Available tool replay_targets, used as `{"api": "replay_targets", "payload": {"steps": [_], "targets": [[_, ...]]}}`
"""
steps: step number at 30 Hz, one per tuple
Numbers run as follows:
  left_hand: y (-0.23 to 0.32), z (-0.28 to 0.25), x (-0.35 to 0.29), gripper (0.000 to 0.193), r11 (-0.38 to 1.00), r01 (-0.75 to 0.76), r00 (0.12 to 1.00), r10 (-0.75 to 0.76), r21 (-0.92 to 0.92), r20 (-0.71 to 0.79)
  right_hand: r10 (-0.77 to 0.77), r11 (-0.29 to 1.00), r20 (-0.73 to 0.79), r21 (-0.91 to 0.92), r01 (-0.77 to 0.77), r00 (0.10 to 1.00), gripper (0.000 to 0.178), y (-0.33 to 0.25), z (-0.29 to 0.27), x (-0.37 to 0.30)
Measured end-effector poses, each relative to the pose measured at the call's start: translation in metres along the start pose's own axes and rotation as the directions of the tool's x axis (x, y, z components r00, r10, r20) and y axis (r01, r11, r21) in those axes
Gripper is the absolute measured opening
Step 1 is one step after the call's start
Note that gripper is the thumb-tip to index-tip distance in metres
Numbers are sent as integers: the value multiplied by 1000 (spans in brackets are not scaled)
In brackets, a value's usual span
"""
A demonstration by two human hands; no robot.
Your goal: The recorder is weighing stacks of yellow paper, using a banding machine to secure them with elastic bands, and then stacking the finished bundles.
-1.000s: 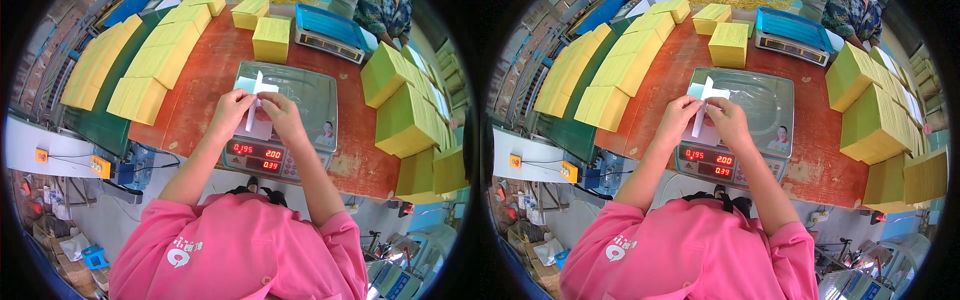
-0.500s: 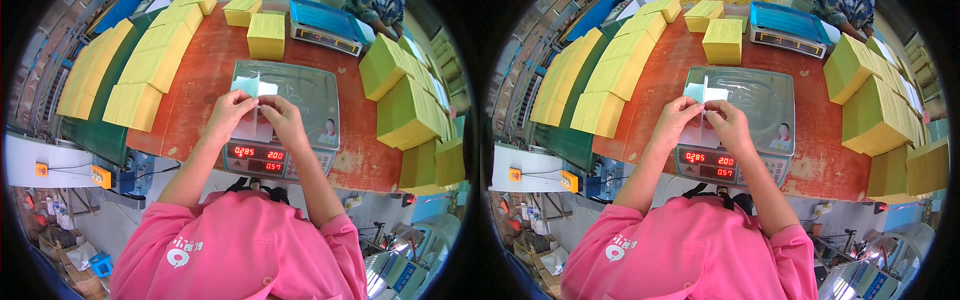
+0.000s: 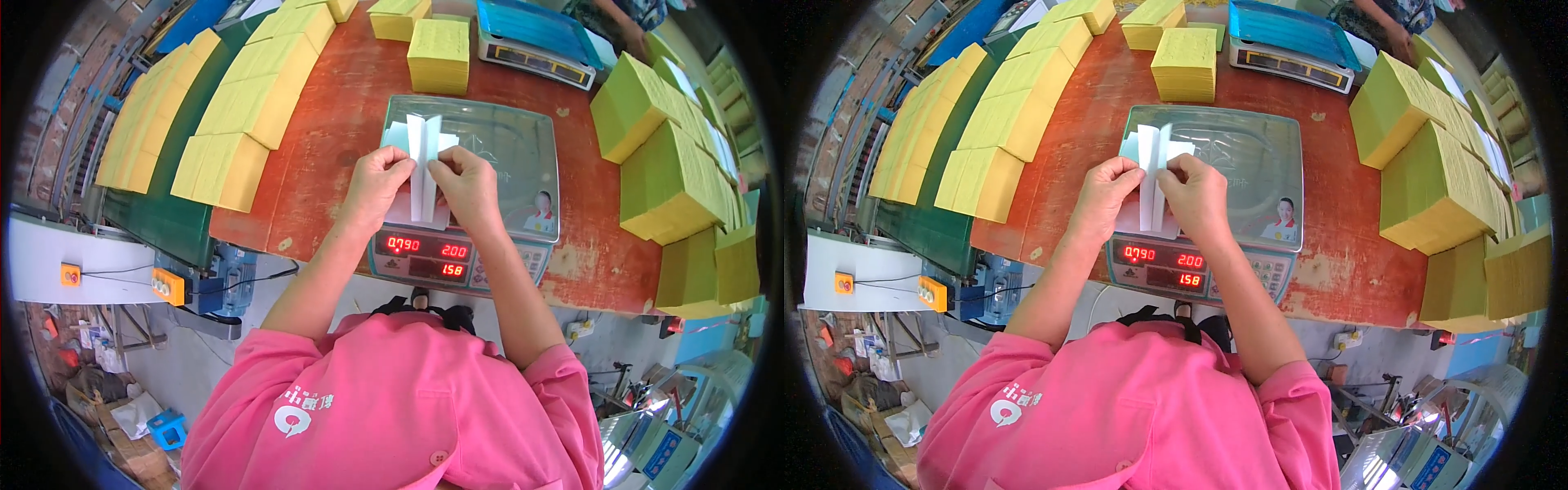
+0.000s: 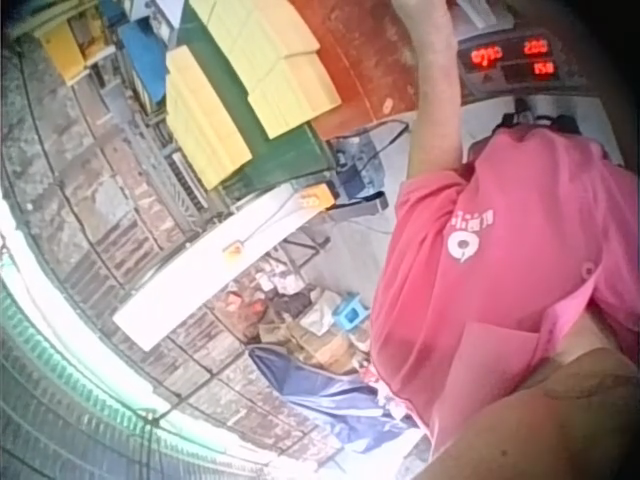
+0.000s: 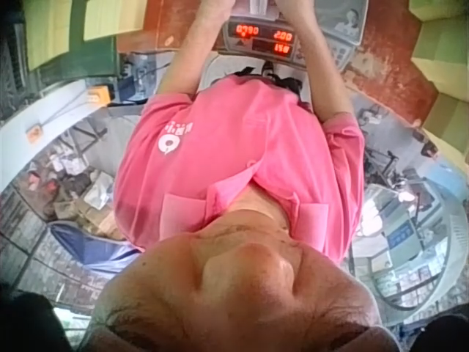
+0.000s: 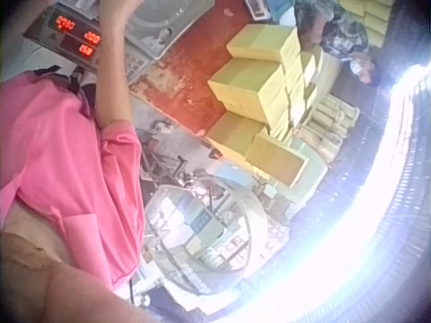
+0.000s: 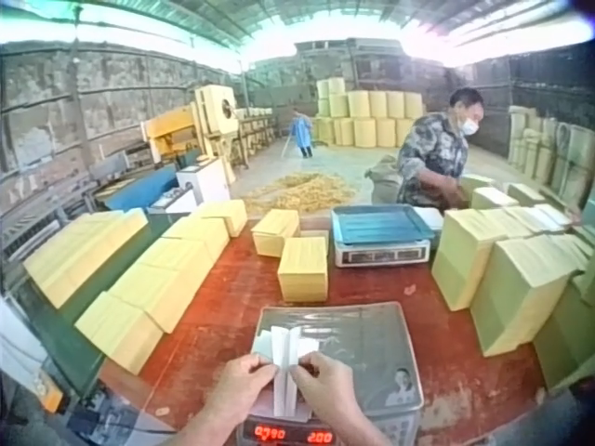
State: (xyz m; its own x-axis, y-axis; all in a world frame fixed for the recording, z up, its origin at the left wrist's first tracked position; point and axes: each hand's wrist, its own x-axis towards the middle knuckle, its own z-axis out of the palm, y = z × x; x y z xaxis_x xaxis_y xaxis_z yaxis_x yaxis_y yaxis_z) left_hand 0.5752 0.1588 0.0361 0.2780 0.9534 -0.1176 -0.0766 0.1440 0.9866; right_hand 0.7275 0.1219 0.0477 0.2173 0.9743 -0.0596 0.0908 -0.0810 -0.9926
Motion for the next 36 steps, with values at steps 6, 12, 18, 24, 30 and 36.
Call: {"api": "replay_targets", "payload": {"steps": [6,12,18,24,30,36], "targets": [[8,-3,-7,10,999,-40,997,39,-15,-64,45,998,-77,-46,-49,996,16,2,4,1],[29,5,-26,3,784,-482,856,516,392,21,-153,980,-192,-155,124,969,16,10,5,-4],[87,9,-48,14,927,-375,922,374,9,-97,-372,922,-274,-220,319,887,10,-6,-32,-51],[59,47,-8,4,247,-651,718,509,718,475,-410,900,-509,-362,244,757,14,21,-122,-109],[117,152,-10,3,791,-566,753,379,234,538,-141,971,-719,-234,-47,680,13,74,-207,-201],[187,365,-6,21,916,-323,657,398,-238,640,13,987,-758,-93,-128,652,14,112,-272,-252]]}}
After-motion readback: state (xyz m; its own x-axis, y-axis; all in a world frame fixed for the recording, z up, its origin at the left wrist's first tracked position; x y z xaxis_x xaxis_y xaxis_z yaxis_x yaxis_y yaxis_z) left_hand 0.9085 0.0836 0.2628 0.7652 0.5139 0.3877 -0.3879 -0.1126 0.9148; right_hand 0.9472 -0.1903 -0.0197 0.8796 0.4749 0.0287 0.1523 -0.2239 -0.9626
